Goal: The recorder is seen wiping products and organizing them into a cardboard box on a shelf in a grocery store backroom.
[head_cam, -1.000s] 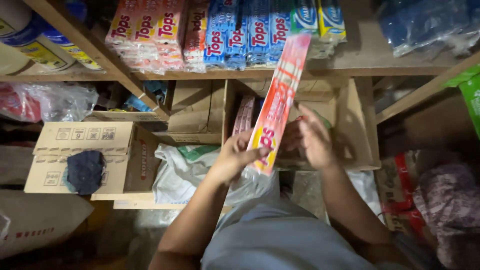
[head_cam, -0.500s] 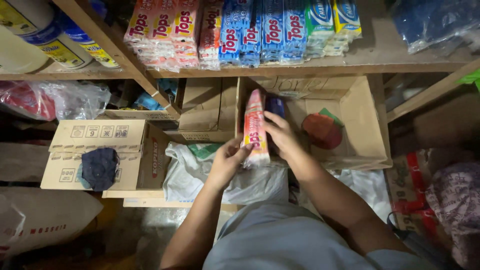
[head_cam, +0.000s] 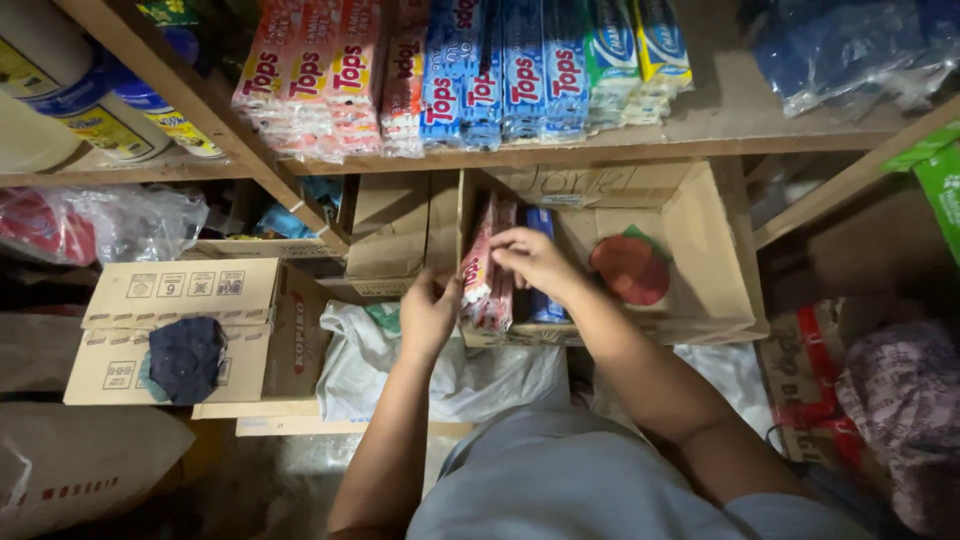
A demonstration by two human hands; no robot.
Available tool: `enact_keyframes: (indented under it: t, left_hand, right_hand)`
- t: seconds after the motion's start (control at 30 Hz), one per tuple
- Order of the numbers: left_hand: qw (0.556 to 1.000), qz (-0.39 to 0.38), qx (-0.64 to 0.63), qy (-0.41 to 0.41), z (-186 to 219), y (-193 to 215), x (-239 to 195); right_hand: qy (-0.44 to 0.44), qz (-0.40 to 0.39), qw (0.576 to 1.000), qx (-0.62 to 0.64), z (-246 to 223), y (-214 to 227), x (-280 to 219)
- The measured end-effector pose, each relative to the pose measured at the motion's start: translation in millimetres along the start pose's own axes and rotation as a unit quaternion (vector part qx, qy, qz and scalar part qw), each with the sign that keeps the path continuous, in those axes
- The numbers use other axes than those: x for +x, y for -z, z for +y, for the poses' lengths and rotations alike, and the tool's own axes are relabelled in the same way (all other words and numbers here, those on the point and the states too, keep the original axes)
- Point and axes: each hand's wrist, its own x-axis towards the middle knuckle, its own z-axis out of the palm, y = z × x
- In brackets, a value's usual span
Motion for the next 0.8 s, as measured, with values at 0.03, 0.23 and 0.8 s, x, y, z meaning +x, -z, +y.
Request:
enact_keyframes:
  t: [0.03,0.23,0.8]
  left_hand:
    - [1.0,0.001,-0.001,-0.002,13.0,1.1,0.2]
    - [0.966,0.091,0.174,-0.167,90.1,-16.8,1.2]
    - [0.968,-0.041,-0.002,-0.248,118.7,-156.9,19.7]
  right_hand:
    - [0.002,0.0,1.0,-0.002,-5.6,8.5,-2.9]
    - [0.162,0.252,0.954,0.0,-24.1,82.6,-1.7]
    - [0.259,0.423,0.868,-0.007,-56.3,220.6,71.4]
